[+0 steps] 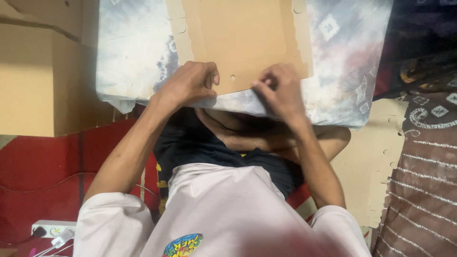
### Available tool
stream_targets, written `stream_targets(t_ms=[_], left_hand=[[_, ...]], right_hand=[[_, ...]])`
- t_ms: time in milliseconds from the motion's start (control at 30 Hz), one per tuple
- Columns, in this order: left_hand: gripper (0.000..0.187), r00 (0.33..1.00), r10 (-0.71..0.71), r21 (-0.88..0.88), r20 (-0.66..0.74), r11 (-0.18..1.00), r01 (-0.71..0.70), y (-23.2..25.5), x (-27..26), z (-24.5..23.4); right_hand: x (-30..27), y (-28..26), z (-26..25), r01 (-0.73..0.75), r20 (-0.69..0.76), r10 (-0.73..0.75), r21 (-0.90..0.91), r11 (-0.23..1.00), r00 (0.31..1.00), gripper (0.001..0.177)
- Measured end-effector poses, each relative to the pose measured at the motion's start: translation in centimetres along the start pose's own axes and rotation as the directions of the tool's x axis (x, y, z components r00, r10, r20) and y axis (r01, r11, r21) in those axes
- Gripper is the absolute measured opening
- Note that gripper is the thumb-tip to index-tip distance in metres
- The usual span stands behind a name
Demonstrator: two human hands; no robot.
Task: Folding a flat cardboard sheet into a box shape by creasing and tucking flaps.
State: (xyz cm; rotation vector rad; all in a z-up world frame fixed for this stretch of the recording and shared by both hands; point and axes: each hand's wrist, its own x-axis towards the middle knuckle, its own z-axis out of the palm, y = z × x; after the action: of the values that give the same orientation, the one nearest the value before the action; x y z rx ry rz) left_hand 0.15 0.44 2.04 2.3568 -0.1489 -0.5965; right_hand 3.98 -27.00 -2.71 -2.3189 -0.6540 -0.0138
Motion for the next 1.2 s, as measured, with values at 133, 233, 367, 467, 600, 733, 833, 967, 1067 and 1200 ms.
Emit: stream_targets(t_ms=[133,233,367,467,600,733,833,967,1067,1200], left_hand=[[0.022,0.999,-0.013,0.004,-0.038,1.0,0.013,-1.2,0.5,0.7],[0.024,0.999,0.05,0.017,-0.019,0.999,-0.05,-1.3,0.7,0.7],[0.024,0.998,0.062,0.088,0.01,0.994,-0.063,-0.6,0.7,0.2],[0.025,0.999,0.036,0.109,0.02,0.993,-0.038,-0.1,0.5,-0.1],[0.028,1.0,0.008,0.127,-0.014,0.992,-0.006,0.5,0.3,0.1],[0.026,0.998,0.021,0.129,-0.059,0.992,-0.013,-0.1,0.6,0.8],[0.027,0.998,0.003,0.117,-0.059,0.993,0.004,0.0,0.8,1.0],[0.024,0.998,0.004,0.114,-0.057,0.993,0.003,-0.5,1.0,1.4],[0.025,0.998,0.002,0.11,-0.055,0.994,0.004,-0.3,0.6,1.2],[0.024,1.0,0.009,0.048,-0.012,0.999,-0.008,-0.2,0.3,0.3]], right_hand=[[1.2,-5.9,3.7,-0.028,0.087,0.023,0.052,0.998,0.996,0.022],[1.6,-6.6,4.6,-0.026,0.131,0.027,-0.004,1.0,0.991,0.024],[1.6,-6.7,4.7,-0.043,0.179,0.051,-0.048,0.998,0.982,0.021],[1.5,-6.7,4.7,-0.04,0.195,0.05,-0.056,0.998,0.979,0.021],[1.8,-6.7,4.3,-0.078,0.196,0.093,-0.081,0.994,0.976,0.023],[2.0,-4.9,2.5,-0.069,0.222,0.087,-0.089,0.994,0.971,0.027],[1.6,-3.6,1.2,-0.125,0.203,0.143,-0.1,0.987,0.969,0.027],[1.5,-2.2,-0.3,-0.149,0.169,0.167,-0.113,0.982,0.971,0.029],[1.4,-1.4,-2.0,-0.156,0.16,0.172,-0.108,0.982,0.972,0.03],[1.0,0.1,-3.8,-0.184,0.14,0.202,-0.132,0.974,0.969,0.032]])
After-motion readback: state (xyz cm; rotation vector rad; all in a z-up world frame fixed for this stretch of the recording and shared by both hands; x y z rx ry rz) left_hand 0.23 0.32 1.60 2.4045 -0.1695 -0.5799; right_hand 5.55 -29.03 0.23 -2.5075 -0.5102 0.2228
